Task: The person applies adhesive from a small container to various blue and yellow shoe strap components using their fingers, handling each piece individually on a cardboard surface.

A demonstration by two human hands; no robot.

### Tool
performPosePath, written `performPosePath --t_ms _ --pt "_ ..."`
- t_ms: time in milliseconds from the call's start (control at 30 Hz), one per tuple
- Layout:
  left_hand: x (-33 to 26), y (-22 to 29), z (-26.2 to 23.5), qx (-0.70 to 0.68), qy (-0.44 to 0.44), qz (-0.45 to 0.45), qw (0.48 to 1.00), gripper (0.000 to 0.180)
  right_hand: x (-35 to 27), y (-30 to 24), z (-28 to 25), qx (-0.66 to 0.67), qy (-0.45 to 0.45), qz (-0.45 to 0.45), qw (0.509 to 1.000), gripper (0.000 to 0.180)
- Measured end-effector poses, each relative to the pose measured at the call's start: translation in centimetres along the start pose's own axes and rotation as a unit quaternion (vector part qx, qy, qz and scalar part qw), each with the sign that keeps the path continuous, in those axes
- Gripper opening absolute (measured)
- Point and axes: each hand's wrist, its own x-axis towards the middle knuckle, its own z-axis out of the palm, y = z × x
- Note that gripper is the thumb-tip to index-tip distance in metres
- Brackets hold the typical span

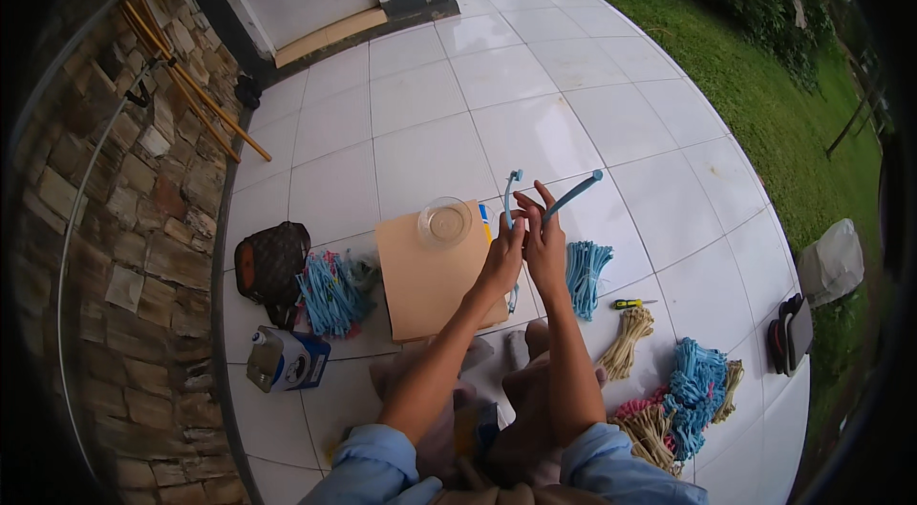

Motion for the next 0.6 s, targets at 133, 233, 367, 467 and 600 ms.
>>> performPosePath --t_ms 133,233,367,467,600 --pt "0.4 -2.1 -1.9 -0.136 0.1 0.004 0.986 0.037 0.2 -1.3 -0.5 -0.032 0.061 0.031 0.997 0.034" --pt "0.5 -0.3 -4.0 -0.055 0.264 0.147 0.952 0.039 0.5 -1.0 -2.3 -0.233 0.027 0.014 0.972 0.031" --pt "-1.8 4.1 -7.0 0.199 0.211 0.293 0.911 0.041 0.1 -0.6 -1.8 -0.35 -0.084 0.028 0.933 0.034" --pt "-2.1 4.4 -8.0 0.366 0.096 0.332 0.864 0.04 -0.4 0.2 -1.2 -0.388 -0.15 -0.03 0.909 0.043" --pt "-2.0 2.6 -9.8 0.451 0.008 0.316 0.835 0.03 -0.6 -0.2 0.0 -0.425 -0.218 -0.024 0.878 0.054"
